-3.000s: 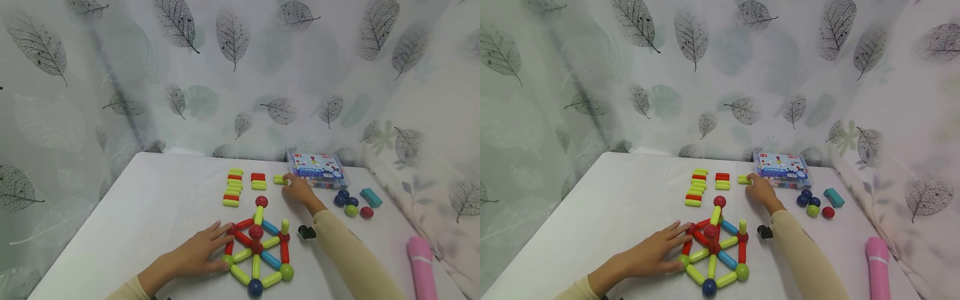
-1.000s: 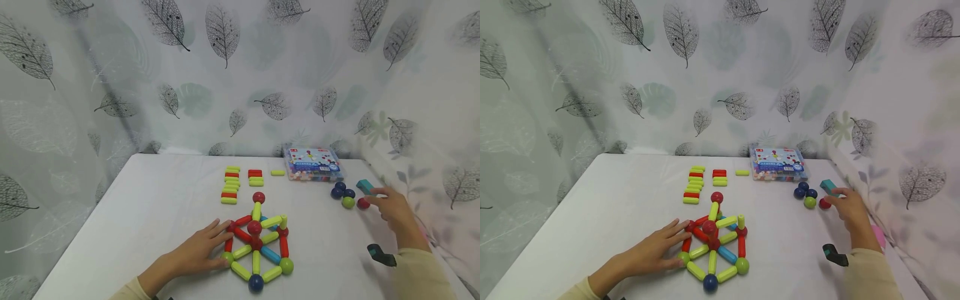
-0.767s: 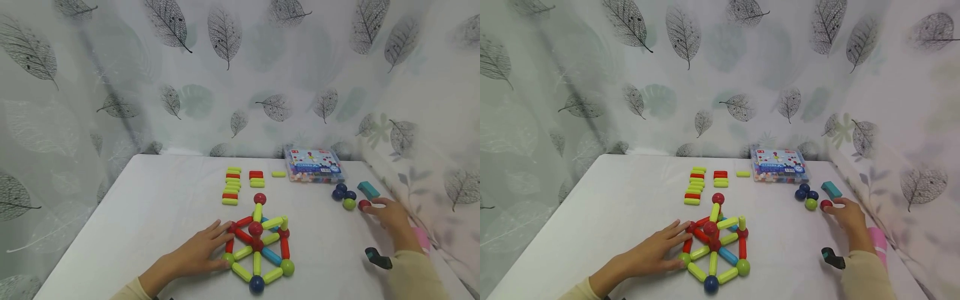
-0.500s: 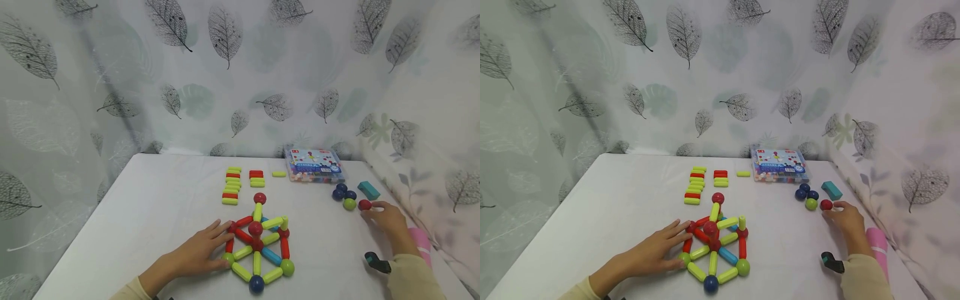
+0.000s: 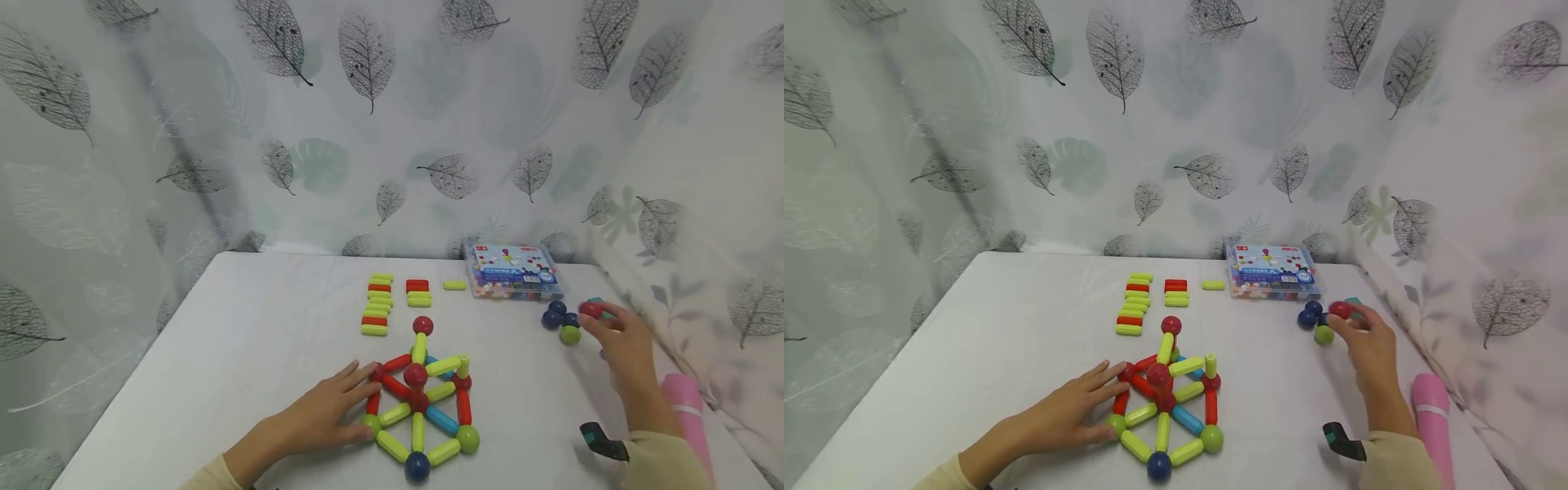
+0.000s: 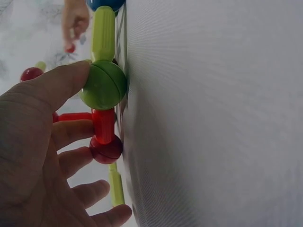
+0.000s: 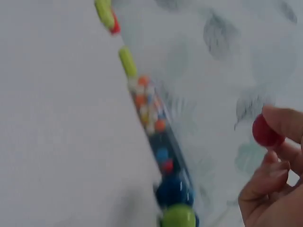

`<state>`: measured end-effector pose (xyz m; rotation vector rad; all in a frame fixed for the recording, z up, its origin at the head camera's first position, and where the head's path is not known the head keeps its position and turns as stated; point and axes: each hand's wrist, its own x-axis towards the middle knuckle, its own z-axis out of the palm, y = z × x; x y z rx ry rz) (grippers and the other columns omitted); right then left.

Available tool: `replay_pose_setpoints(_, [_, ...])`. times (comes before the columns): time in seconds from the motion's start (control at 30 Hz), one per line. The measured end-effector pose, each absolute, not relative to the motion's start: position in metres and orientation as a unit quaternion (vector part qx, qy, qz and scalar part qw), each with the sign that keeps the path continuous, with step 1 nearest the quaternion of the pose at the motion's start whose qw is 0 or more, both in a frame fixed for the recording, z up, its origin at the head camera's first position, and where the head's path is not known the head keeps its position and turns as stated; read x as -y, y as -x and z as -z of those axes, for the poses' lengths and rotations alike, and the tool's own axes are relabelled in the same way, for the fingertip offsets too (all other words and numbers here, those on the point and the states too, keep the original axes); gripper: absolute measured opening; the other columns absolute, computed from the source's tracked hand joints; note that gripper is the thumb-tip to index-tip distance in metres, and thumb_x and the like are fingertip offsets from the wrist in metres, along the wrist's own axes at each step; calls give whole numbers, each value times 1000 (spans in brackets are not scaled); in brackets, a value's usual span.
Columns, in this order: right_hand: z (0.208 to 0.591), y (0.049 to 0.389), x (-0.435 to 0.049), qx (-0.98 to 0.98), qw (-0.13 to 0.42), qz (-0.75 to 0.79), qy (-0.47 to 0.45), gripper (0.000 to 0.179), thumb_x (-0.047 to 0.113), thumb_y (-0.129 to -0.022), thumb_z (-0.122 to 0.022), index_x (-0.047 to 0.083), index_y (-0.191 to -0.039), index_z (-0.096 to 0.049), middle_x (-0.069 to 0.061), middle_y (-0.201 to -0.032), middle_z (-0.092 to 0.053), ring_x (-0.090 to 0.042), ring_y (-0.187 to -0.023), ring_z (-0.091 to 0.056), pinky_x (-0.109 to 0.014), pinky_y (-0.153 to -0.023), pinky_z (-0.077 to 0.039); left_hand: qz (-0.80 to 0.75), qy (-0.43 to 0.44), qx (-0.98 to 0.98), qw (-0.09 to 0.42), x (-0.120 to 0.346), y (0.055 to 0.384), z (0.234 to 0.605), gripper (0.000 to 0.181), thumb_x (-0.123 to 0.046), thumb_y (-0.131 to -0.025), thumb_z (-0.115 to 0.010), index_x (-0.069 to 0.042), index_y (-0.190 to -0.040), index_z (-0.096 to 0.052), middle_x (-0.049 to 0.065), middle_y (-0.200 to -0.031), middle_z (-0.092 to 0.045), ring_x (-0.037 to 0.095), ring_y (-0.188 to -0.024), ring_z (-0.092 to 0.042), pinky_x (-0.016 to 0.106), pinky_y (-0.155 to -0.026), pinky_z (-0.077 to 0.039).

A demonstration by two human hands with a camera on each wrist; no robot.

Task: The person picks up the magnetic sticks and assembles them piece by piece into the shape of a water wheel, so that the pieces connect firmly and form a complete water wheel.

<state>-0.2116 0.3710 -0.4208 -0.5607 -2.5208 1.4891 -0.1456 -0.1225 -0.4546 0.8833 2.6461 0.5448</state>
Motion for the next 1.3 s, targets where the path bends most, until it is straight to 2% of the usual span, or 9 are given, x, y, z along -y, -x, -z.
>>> replay_pose_setpoints(0.07, [412, 205, -338, 816, 46, -568, 95, 53, 34, -97, -72, 16, -143, -54, 1, -103, -51, -14, -74, -46, -24, -55, -42, -189, -305, -922, 148, 124, 145, 454, 77, -65, -89, -66, -29, -154, -46, -7, -168, -27, 33, -155, -23, 59, -110, -43])
replay_pose_setpoints(0.13, [409, 198, -306, 791, -11, -612, -2, 46, 24, -97, -72, 14, -139, -57, 1, -103, -54, -13, -68, -45, -25, -55, -41, -189, -304, -922, 146, 125, 144, 454, 77, -64, -89, -66, -29, -154, -47, -7, -168, -27, 34, -155, -23, 60, -109, -44])
replay_pose_setpoints(0.2, [409, 192, -279, 785, -68, -612, -69, 44, 22, -98, -70, 12, -139, -57, -3, -109, -58, -14, -71, -47, -27, -56, -42, -193, -305, -921, 147, 126, 144, 454, 76, -64, -89, -66, -29, -154, -46, -7, -168, -27, 33, -155, -23, 60, -109, -43])
replay_pose_setpoints(0.3, [410, 187, -252, 800, -121, -578, -110, 50, 23, -96, -72, 7, -140, -56, -10, -118, -62, -20, -83, -54, -30, -62, -44, -195, -307, -920, 146, 126, 144, 455, 76, -65, -90, -64, -29, -155, -46, -8, -168, -26, 33, -155, -22, 60, -110, -43])
replay_pose_setpoints(0.4, [413, 186, -243, 815, -153, -548, -110, 56, 26, -93, -74, 6, -141, -56, -13, -121, -64, -25, -92, -56, -32, -67, -45, -196, -306, -920, 149, 125, 144, 456, 76, -64, -90, -65, -29, -155, -46, -8, -168, -26, 33, -155, -21, 60, -110, -42])
replay_pose_setpoints(0.5, [419, 186, -242, 817, -175, -537, -119, 58, 26, -92, -76, 6, -142, -56, -13, -120, -65, -25, -89, -56, -31, -67, -46, -195, -304, -920, 153, 124, 143, 456, 76, -63, -89, -66, -29, -154, -46, -7, -168, -26, 33, -155, -22, 60, -110, -42])
replay_pose_setpoints(0.77, [422, 191, -241, 829, -182, -517, -113, 59, 35, -94, -72, 10, -145, -55, -9, -126, -66, -26, -96, -57, -35, -71, -47, -199, -313, -917, 147, 124, 145, 454, 76, -62, -90, -66, -27, -155, -46, -6, -168, -26, 34, -155, -21, 61, -110, -42])
replay_pose_setpoints(1.1, [420, 185, -240, 831, -178, -508, -144, 55, 32, -94, -72, 8, -141, -57, -11, -130, -63, -28, -95, -58, -39, -80, -53, -196, -312, -918, 145, 124, 143, 455, 76, -60, -91, -66, -27, -155, -45, -6, -168, -26, 33, -156, -21, 60, -112, -40])
replay_pose_setpoints(1.3, [412, 181, -227, 864, -136, -467, -128, 51, 39, -93, -74, 9, -133, -62, -6, -108, -64, -25, -86, -56, -28, -69, -50, -199, -308, -919, 147, 124, 144, 454, 76, -60, -90, -67, -28, -155, -45, -7, -168, -26, 32, -156, -20, 61, -111, -41])
